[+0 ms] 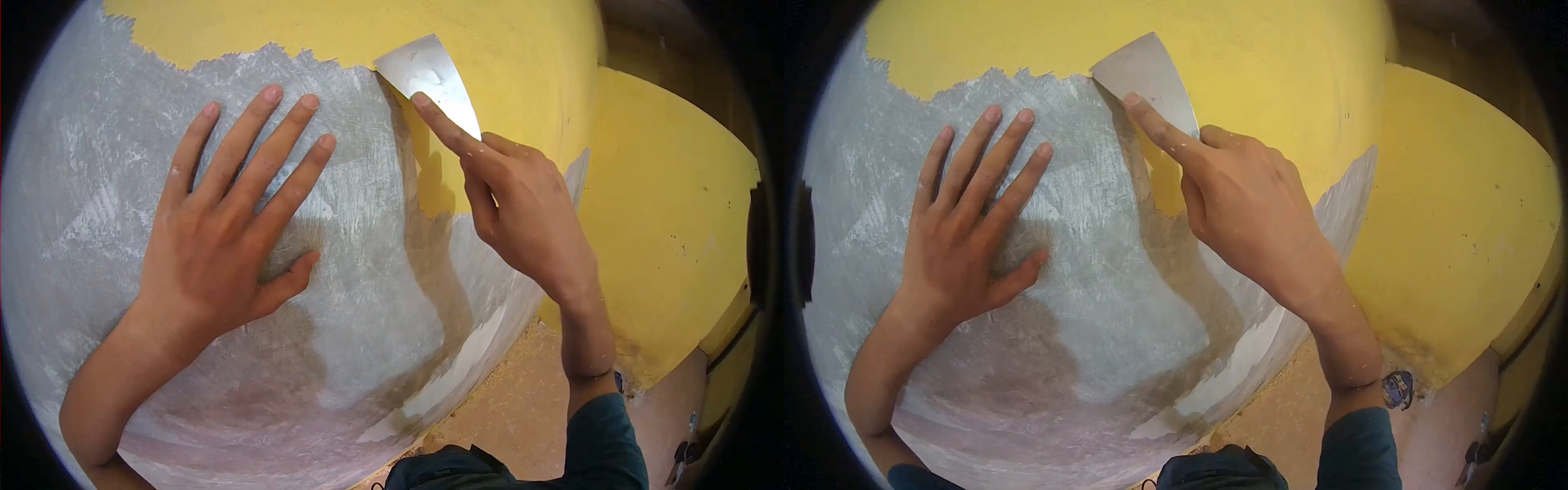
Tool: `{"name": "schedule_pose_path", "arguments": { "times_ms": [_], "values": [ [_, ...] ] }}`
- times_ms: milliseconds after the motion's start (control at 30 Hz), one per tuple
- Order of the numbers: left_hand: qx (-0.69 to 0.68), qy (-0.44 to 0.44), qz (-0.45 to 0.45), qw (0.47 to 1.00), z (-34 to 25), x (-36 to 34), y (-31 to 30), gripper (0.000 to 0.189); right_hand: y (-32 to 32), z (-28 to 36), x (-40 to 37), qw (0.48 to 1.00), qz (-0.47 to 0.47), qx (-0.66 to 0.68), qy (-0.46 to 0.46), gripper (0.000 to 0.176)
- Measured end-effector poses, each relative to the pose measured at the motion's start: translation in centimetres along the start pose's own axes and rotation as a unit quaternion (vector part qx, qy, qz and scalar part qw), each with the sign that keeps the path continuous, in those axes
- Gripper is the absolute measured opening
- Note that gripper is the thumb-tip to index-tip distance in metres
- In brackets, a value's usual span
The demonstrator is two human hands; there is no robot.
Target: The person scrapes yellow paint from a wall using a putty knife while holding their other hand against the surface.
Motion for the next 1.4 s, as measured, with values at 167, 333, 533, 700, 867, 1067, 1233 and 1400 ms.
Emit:
{"name": "schedule_pose_path", "arguments": {
  "times_ms": [167, 333, 533, 700, 867, 1067, 1233, 1400],
  "values": [
    [0.001, -0.005, 0.000, 1.000, 0.2, -0.1, -0.1, 0.091, 0.8, -0.6, -0.3, 0.999, 0.038, -0.003, 0.014, 0.078],
    [-0.009, 0.004, -0.002, 1.000, 0.2, 0.0, -0.2, 0.091, -0.4, -0.3, 1.1, 0.999, -0.017, -0.018, -0.041, 0.079],
    [-0.009, 0.043, -0.031, 0.999, -0.9, -0.4, 0.1, 0.078, -0.8, -1.2, 1.1, 0.996, 0.041, -0.065, -0.039, 0.081],
    [-0.017, 0.047, -0.037, 0.998, -1.2, -0.3, -0.3, 0.072, -0.7, -1.6, 0.9, 0.996, 0.032, -0.057, -0.052, 0.081],
    [-0.019, 0.047, -0.031, 0.998, -1.3, -0.3, -0.3, 0.072, -1.0, -1.2, 2.4, 0.994, 0.008, -0.078, -0.081, 0.083],
    [-0.013, 0.045, -0.030, 0.998, -1.1, -0.3, -0.4, 0.072, -0.4, -2.3, 1.9, 0.993, 0.052, -0.083, -0.071, 0.083],
    [-0.017, 0.049, -0.021, 0.998, -1.2, -0.1, -0.5, 0.071, -0.8, -1.9, 2.3, 0.990, 0.026, -0.095, -0.102, 0.086],
    [-0.018, 0.052, -0.034, 0.998, -1.2, -0.1, -0.6, 0.070, -0.7, -1.6, 2.9, 0.990, 0.036, -0.096, -0.095, 0.086]
  ]
}}
Point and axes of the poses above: each hand's wrist, its own x-axis towards the middle knuckle, its own y-axis out of the palm, z = x × y, the point moved 8 cm from there along x, towards the middle knuckle, and after that the axes turned 7 degrees about -y, right-handed, at the moved point
